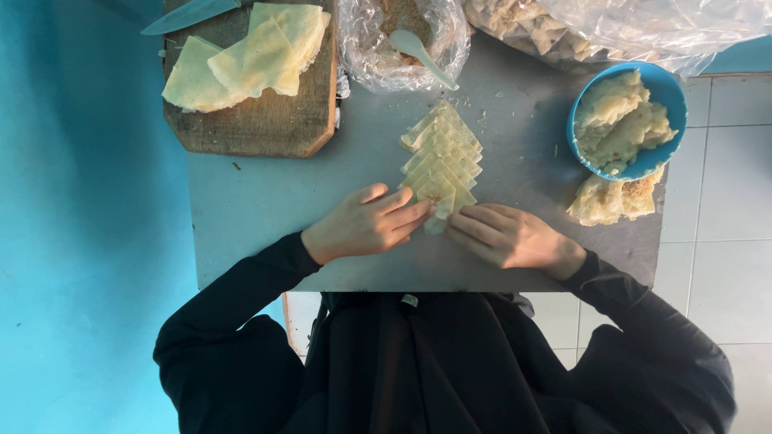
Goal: The person holds a woven lattice pastry sheet on a metal table, spoons a brown filling from a plastic-lined container onto it using a spoon, then folds the pastry over the filling and presses it closed. Finished folded pastries are set aside near a blue bowl of filling.
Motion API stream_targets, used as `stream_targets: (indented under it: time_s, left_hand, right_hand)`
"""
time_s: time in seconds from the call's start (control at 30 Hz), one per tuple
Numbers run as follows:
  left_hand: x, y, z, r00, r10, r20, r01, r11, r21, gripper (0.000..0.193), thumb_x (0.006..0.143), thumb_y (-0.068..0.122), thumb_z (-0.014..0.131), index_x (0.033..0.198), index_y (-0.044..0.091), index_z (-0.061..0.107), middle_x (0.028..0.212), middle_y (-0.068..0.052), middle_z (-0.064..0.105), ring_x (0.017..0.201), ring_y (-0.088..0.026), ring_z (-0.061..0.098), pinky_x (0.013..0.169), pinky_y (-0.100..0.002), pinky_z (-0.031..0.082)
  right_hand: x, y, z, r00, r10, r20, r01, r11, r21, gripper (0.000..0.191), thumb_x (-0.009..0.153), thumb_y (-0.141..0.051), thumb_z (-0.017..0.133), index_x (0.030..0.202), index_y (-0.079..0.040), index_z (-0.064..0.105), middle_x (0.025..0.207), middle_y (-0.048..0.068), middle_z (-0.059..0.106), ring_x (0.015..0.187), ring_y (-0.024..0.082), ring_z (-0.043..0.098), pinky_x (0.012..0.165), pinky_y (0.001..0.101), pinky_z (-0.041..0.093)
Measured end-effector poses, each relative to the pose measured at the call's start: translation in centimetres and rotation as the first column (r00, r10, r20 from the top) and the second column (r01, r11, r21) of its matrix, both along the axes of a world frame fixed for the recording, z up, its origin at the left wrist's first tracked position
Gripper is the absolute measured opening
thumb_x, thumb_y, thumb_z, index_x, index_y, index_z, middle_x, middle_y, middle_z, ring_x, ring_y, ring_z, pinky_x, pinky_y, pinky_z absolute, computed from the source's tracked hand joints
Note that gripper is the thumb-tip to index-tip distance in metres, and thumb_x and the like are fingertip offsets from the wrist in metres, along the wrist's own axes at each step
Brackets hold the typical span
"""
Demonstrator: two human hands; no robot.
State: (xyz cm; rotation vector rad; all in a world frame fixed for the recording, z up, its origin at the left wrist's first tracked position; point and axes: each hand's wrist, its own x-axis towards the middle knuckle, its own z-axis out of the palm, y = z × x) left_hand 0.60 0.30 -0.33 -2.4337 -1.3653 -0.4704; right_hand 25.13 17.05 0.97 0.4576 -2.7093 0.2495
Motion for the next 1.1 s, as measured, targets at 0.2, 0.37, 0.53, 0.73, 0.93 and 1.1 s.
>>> stream_targets:
  time_s: [0.2,0.37,0.53,0.73,0.93,1.1]
  left_hand:
    - [0.5,0.5,0.1,0.983,0.036,0.178,-0.025,0.998,-0.060,0.029,0.093,0.041,0.073,0.105,0.016,0.079,0.118,0.008,0.069,0.114,-0.016,0.057,0.089,-0.033,0.040]
    - [0.8,0.8,0.6,0.954,0.080,0.290,-0.051,0.993,-0.108,0.035,0.092,0.049,0.076,0.103,0.016,0.079,0.113,0.009,0.069,0.108,-0.016,0.057,0.090,-0.034,0.040]
    - [1.1,1.0,0.7,0.914,0.138,0.381,-0.086,0.985,-0.151,0.026,0.090,0.043,0.080,0.099,0.018,0.078,0.108,0.010,0.069,0.103,-0.015,0.057,0.087,-0.036,0.039]
    - [1.7,1.1,0.4,0.875,0.198,0.442,-0.129,0.975,-0.181,0.012,0.092,0.026,0.081,0.099,0.018,0.076,0.106,0.011,0.070,0.101,-0.014,0.058,0.087,-0.035,0.039]
    - [1.6,1.1,0.1,0.869,0.220,0.443,-0.149,0.970,-0.190,0.020,0.091,0.020,0.082,0.109,0.015,0.074,0.109,0.008,0.070,0.102,-0.013,0.058,0.088,-0.034,0.040]
    - [1.3,0.9,0.2,0.896,0.206,0.392,-0.142,0.972,-0.185,0.018,0.092,0.022,0.082,0.107,0.018,0.074,0.111,0.008,0.067,0.101,-0.014,0.058,0.085,-0.034,0.039]
  right_hand:
    - [-0.9,-0.5,-0.1,0.968,-0.229,0.105,0.251,0.872,-0.420,0.025,0.086,-0.004,0.077,0.109,0.000,0.068,0.110,0.012,0.069,0.096,0.029,0.069,0.083,0.0392,0.058]
    - [-1.5,-0.9,-0.7,0.941,-0.302,0.155,0.338,0.794,-0.505,0.023,0.085,-0.003,0.078,0.105,0.000,0.067,0.105,0.011,0.068,0.092,0.030,0.068,0.079,0.0402,0.057]
    - [-1.7,-0.8,-0.8,0.944,-0.309,0.117,0.326,0.813,-0.483,0.023,0.085,-0.002,0.079,0.105,0.000,0.067,0.104,0.012,0.066,0.091,0.030,0.068,0.078,0.0398,0.057]
    - [-1.6,-0.9,-0.2,0.956,-0.288,0.053,0.287,0.886,-0.363,0.027,0.086,-0.003,0.077,0.111,-0.001,0.068,0.107,0.012,0.065,0.094,0.029,0.067,0.082,0.0398,0.057]
    - [-1.2,-0.8,0.2,0.968,-0.246,0.052,0.250,0.922,-0.295,0.032,0.086,-0.006,0.074,0.117,-0.001,0.067,0.114,0.012,0.067,0.101,0.029,0.067,0.087,0.0406,0.055]
    - [-1.1,-0.7,0.1,0.971,-0.232,0.063,0.241,0.926,-0.289,0.034,0.085,-0.006,0.076,0.118,-0.002,0.068,0.114,0.011,0.066,0.100,0.028,0.067,0.087,0.0403,0.055]
